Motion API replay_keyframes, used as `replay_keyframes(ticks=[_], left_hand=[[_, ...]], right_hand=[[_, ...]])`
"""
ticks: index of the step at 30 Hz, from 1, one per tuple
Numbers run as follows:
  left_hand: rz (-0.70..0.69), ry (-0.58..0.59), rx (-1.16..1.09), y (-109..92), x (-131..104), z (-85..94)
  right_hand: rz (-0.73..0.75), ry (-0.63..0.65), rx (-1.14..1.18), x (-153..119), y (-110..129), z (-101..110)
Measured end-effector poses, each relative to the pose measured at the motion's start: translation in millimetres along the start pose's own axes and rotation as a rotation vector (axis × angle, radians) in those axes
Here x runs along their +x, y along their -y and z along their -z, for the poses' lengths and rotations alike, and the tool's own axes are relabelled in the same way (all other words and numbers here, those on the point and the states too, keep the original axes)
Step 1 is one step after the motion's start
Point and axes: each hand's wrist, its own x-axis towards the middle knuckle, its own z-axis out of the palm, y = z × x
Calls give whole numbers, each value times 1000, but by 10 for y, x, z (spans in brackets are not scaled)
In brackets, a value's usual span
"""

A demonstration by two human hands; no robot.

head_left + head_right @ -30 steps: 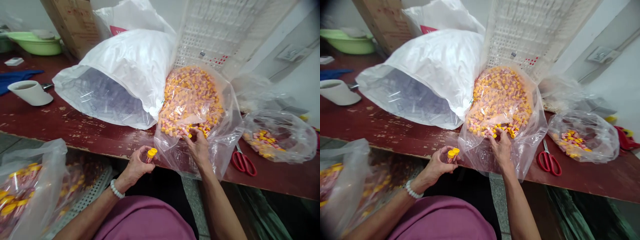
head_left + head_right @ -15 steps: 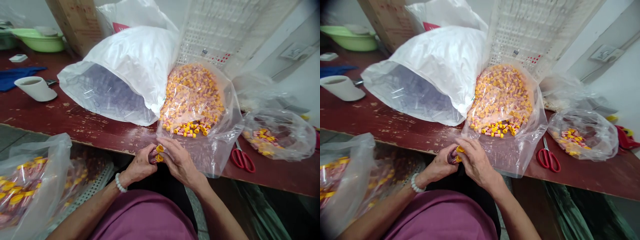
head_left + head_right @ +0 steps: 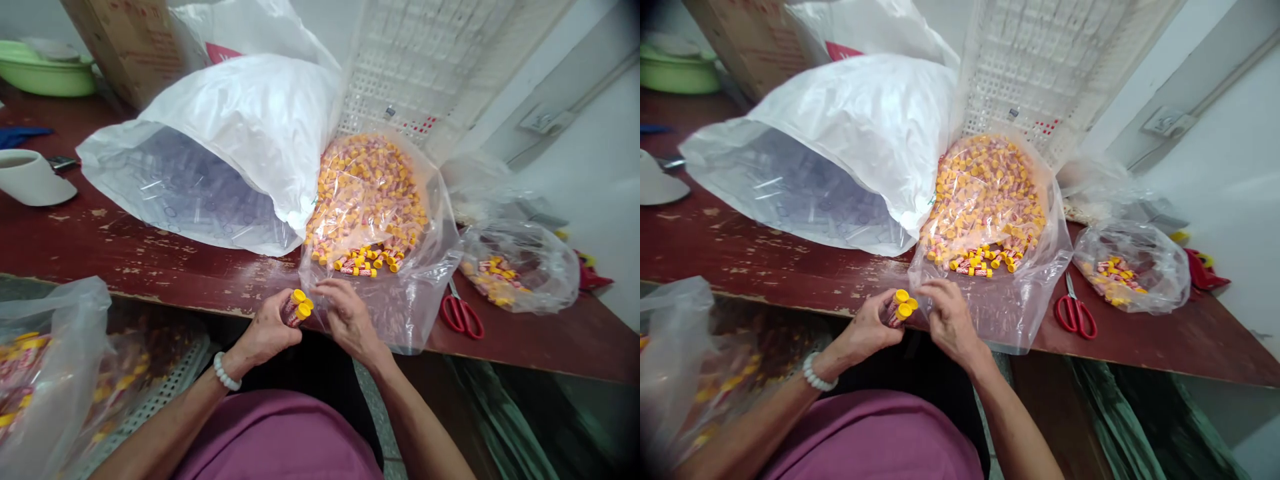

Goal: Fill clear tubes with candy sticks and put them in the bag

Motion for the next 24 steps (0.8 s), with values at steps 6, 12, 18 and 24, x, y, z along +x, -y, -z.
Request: replay_keyframes(ticks=[6,12,18,24], left_hand=[[26,20,-67,57,13,12],[-8,15,56,57,-1,-39],[-35,24,235,-74,0,-35],[-82,39,306,-145,-3,-51]], right_hand=[[-360,-222,-422,82,-892,257],[-379,-216,-381,39,-1029,355],[-111,-28,75,-2,46,385],[85,147,167,-10,521,213]])
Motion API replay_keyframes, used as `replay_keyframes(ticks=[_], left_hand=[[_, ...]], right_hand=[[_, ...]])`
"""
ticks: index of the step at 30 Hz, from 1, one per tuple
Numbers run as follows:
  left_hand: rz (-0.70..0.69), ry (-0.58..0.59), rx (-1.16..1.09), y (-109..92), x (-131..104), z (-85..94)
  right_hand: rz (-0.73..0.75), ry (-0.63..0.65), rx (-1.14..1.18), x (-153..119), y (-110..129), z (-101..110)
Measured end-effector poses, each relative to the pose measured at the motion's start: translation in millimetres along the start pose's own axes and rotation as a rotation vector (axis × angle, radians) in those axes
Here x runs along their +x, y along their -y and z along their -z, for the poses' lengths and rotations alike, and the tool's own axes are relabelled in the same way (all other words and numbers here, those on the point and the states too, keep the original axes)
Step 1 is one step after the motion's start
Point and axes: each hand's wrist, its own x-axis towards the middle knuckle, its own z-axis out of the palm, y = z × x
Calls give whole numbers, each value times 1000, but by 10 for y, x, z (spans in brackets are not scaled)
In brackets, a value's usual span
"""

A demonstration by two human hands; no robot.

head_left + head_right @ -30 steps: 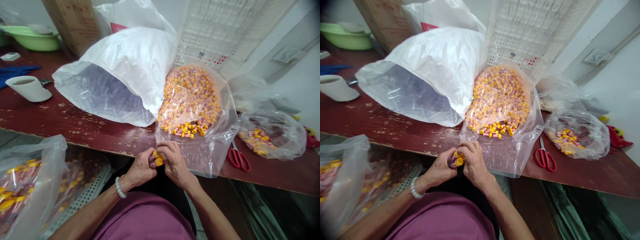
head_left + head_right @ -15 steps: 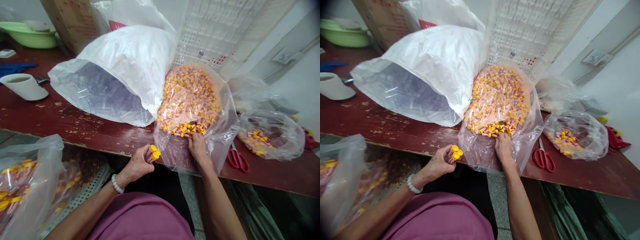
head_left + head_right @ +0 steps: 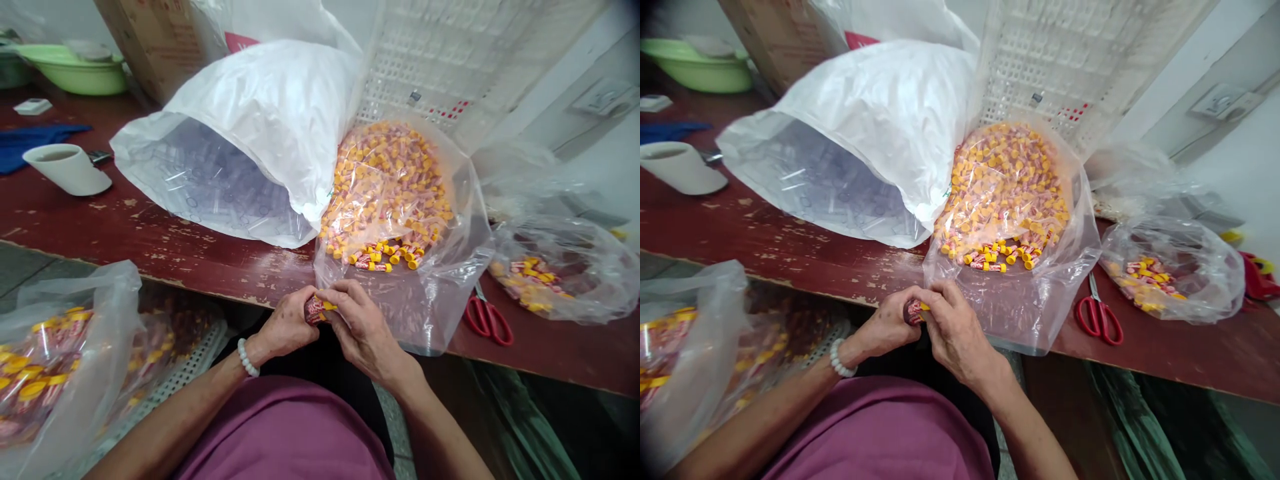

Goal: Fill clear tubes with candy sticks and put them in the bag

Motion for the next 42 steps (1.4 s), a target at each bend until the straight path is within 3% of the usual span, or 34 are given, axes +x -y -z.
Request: replay_keyframes(ticks=[6,11,17,20,26,29,34,36,38,42], left_hand=[[11,-16,-47,7,-19,14],[51,-42,-153,87,-34,-19],[110,-72,-348,102,-33,-9],[233,-44,-496,76,-48,43],[312,29,-946,49,-94,58],[356,-23,-1019,20,-118,15],[385,-88,-1102,26,-195,5],[360,-126,-1112,82,-260,142],[291,-273,-1034,144,-408,407],[216,-887,-573,424,-935,1249]], right_hand=[[-38,-174,-96,-10,-56,-14],[34,-100,-305,-83,-88,-264],[-8,18,-218,-81,-43,-348],[-22,62,-200,-82,6,-361],[21,-23,-280,-69,-137,-629],[100,-107,-270,-55,-226,-711],[200,-108,-284,59,-213,-782],[237,-64,-252,165,-170,-841],[258,-54,-193,260,-109,-854],[122,-197,-206,331,-135,-657]])
